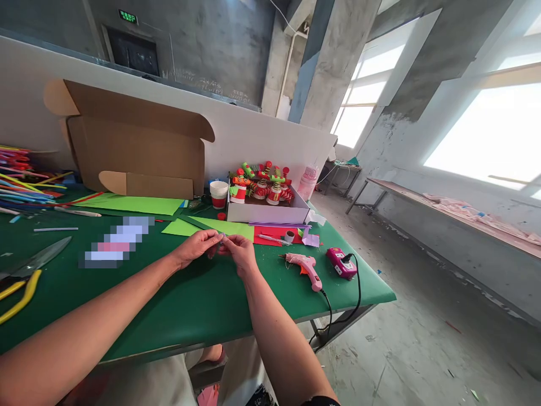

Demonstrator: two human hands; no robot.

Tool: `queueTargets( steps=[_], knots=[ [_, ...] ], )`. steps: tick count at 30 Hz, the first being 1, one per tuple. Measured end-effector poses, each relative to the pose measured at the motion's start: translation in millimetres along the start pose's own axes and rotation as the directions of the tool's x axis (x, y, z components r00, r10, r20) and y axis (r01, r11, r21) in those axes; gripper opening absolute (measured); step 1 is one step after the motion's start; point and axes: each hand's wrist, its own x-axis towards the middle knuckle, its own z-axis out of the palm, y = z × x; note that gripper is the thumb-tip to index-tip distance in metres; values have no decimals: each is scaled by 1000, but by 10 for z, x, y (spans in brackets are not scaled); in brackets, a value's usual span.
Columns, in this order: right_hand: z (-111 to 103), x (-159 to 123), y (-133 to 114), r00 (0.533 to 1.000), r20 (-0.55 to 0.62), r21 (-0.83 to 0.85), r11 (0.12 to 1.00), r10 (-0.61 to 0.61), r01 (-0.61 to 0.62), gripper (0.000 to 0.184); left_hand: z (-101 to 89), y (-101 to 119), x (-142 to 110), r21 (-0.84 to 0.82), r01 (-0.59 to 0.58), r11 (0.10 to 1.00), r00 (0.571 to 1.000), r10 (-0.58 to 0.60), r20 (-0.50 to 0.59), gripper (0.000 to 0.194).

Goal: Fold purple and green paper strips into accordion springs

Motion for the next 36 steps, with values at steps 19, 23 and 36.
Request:
queueTargets(
  steps=[19, 23, 36],
  knots=[
    [39, 5, 0, 997, 0, -92, 993, -81, 81, 32, -27, -6, -4, 47, -24, 999, 1000, 23, 19, 50],
    [25, 8, -9, 998, -14, -94, 994, -63, 62, 29, -61, -61, 23, 112, -32, 993, 999, 29, 33, 51],
    [12, 13, 26, 992, -123, -180, 984, -31, 9, 22, -113, -58, 17, 681, -338, 650, 927, 357, 119, 27]
  ],
)
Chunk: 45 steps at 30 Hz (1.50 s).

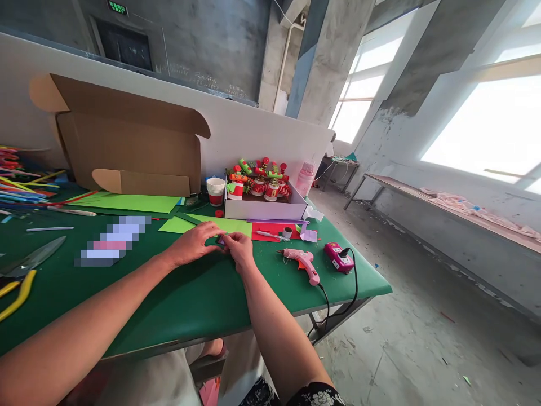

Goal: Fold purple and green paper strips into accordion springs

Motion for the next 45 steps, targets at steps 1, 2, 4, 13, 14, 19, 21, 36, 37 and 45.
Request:
queueTargets(
  steps=[1, 2, 4, 13, 14, 19, 21, 36, 37, 45],
  knots=[
    [1, -4, 0, 1000, 12, 9, 1000, 7, -7, 22, 3, -3, 1, -1, 4, 1000, 1000, -4, -7, 26],
    [3, -7, 0, 1000, 25, 19, 1000, 18, -18, 22, 2, -5, 4, -7, 7, 1000, 1000, -7, -13, 24],
    [6, -9, -2, 997, 53, 42, 998, 51, -54, 23, -13, -4, 11, -37, 15, 999, 1000, -16, -21, 20],
    [-6, -1, -121, 847, 417, 350, 802, 330, -484, 56, -111, 63, 34, -314, 157, 936, 981, -185, -61, 33],
    [-8, -7, -124, 824, 460, 362, 778, 330, -514, 58, -118, 64, 31, -321, 162, 933, 979, -193, -69, 35],
    [-7, -15, -58, 789, 528, 391, 735, 314, -554, 54, -163, 45, 12, -306, 176, 936, 974, -210, -83, 45],
    [-3, -8, -28, 779, 539, 405, 713, 320, -572, 56, -178, 44, 7, -287, 176, 942, 975, -207, -80, 48],
    [14, 23, -5, 765, 578, 393, 724, 285, -567, 67, -261, 20, -8, -249, 228, 941, 974, -224, 42, 64],
    [18, 27, 4, 761, 578, 368, 738, 295, -566, 66, -268, 19, -10, -236, 222, 946, 975, -209, 76, 62],
    [50, 9, 10, 754, 594, 276, 808, 281, -520, 60, -264, 69, -21, -185, 166, 969, 972, -129, 195, 44]
  ],
)
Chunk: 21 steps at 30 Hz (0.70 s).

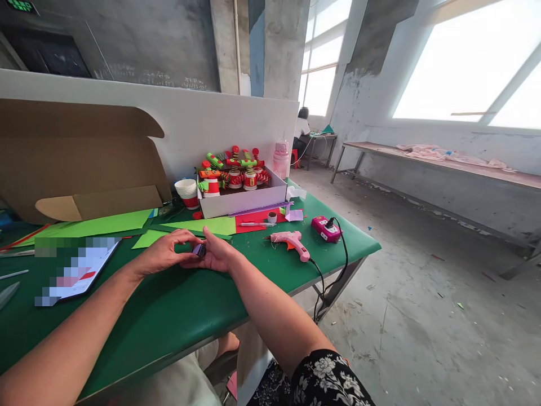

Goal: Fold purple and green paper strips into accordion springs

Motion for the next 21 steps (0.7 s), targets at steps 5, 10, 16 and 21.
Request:
queueTargets(
  steps=[5, 10, 16, 21],
  knots=[
    [-16, -26, -47, 999, -2, 7, 999, -40, 40, 59, -10, -20, 6, -66, 39, 997, 993, -46, -108, 45],
    [-58, -60, -66, 984, -90, -10, 988, -153, 152, 31, -20, -45, 5, -240, 89, 967, 976, -133, -172, 48],
    [-118, -26, -37, 891, -187, -219, 901, -415, 374, 35, -23, 2, -11, -422, 61, 905, 969, -155, -192, 50],
    [-122, 26, -22, 721, -169, -548, 672, -672, 498, 39, -68, -53, -32, -744, 140, 654, 942, -320, -103, 55]
  ],
)
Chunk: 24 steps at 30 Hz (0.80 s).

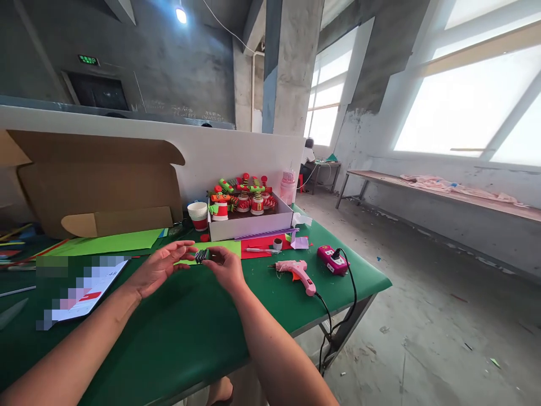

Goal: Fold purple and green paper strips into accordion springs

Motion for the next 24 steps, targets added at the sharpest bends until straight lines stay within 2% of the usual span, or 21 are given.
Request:
queueTargets(
  steps=[3, 7, 10, 12, 14, 17, 21, 23, 24],
  knots=[
    [0, -21, -17, 995, 63, -85, 992, -83, 89, 35, -25, -22, 10, -133, 98, 986, 995, -98, 6, 54],
    [-10, -50, -33, 986, 121, -190, 973, -112, 133, 35, 21, -34, 10, -187, 186, 965, 982, -180, 48, 52],
    [-10, -58, -45, 985, 129, -228, 963, -117, 144, 34, 73, -30, 9, -188, 206, 960, 978, -198, 59, 52],
    [-6, -63, -65, 985, 132, -203, 970, -107, 132, 35, 96, -31, 15, -164, 174, 971, 985, -169, 41, 50],
    [-5, -70, -92, 991, 128, -119, 991, -49, 64, 42, 109, -37, 29, -112, 115, 987, 993, -114, 8, 48],
    [-15, -79, -125, 985, 116, 83, 987, 127, -137, 49, 126, -41, 51, 9, 12, 1000, 999, -11, -46, 46],
    [-36, -72, -122, 921, 150, 249, 887, 361, -388, 51, 151, -30, 63, 187, -113, 976, 991, 125, -55, 42],
    [-42, -63, -104, 905, 149, 252, 870, 398, -424, 53, 158, -26, 64, 239, -153, 959, 985, 169, -45, 41],
    [-42, -58, -94, 917, 129, 247, 883, 378, -399, 53, 159, -27, 65, 255, -165, 953, 983, 181, -40, 41]
  ],
)
